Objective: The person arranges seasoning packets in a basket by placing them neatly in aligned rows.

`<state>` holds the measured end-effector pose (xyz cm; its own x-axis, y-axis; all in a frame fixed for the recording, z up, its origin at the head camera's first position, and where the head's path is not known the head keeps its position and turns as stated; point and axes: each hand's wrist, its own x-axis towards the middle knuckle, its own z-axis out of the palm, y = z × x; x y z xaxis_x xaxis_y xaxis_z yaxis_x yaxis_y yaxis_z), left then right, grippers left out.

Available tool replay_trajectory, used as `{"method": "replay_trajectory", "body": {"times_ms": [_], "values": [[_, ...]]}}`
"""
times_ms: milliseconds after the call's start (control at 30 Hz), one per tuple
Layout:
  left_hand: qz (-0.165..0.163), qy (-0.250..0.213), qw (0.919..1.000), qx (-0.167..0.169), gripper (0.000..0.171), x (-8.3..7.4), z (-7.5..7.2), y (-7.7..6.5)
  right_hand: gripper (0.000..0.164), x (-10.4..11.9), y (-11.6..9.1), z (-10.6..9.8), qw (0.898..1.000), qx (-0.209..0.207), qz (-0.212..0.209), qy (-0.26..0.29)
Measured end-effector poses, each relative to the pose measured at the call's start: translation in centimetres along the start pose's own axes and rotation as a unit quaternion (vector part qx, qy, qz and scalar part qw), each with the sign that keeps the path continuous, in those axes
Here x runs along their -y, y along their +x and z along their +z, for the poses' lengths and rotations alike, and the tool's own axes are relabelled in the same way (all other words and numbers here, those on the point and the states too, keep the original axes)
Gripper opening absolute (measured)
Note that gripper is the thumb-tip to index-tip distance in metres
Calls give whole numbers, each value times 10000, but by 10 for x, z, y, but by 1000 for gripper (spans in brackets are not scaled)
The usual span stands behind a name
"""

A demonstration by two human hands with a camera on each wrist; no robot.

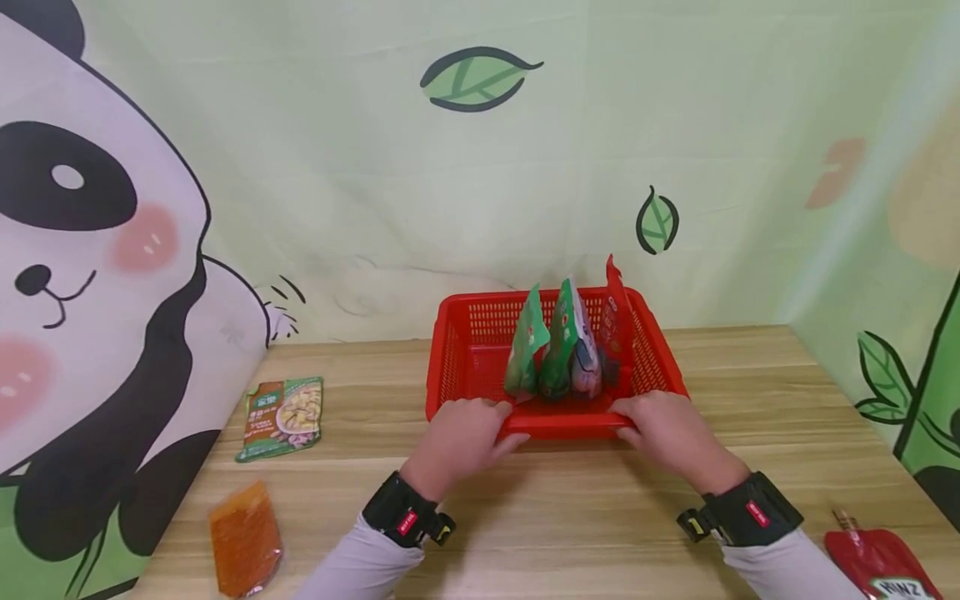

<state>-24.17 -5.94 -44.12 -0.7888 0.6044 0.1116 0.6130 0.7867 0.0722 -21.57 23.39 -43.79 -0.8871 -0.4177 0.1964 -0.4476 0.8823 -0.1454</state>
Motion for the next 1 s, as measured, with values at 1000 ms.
{"method": "replay_trajectory", "body": {"times_ms": [1000], "values": [[234, 1191, 9910, -562, 22, 0, 14, 0, 60, -51, -141, -39, 9731, 16, 2301, 45]]}}
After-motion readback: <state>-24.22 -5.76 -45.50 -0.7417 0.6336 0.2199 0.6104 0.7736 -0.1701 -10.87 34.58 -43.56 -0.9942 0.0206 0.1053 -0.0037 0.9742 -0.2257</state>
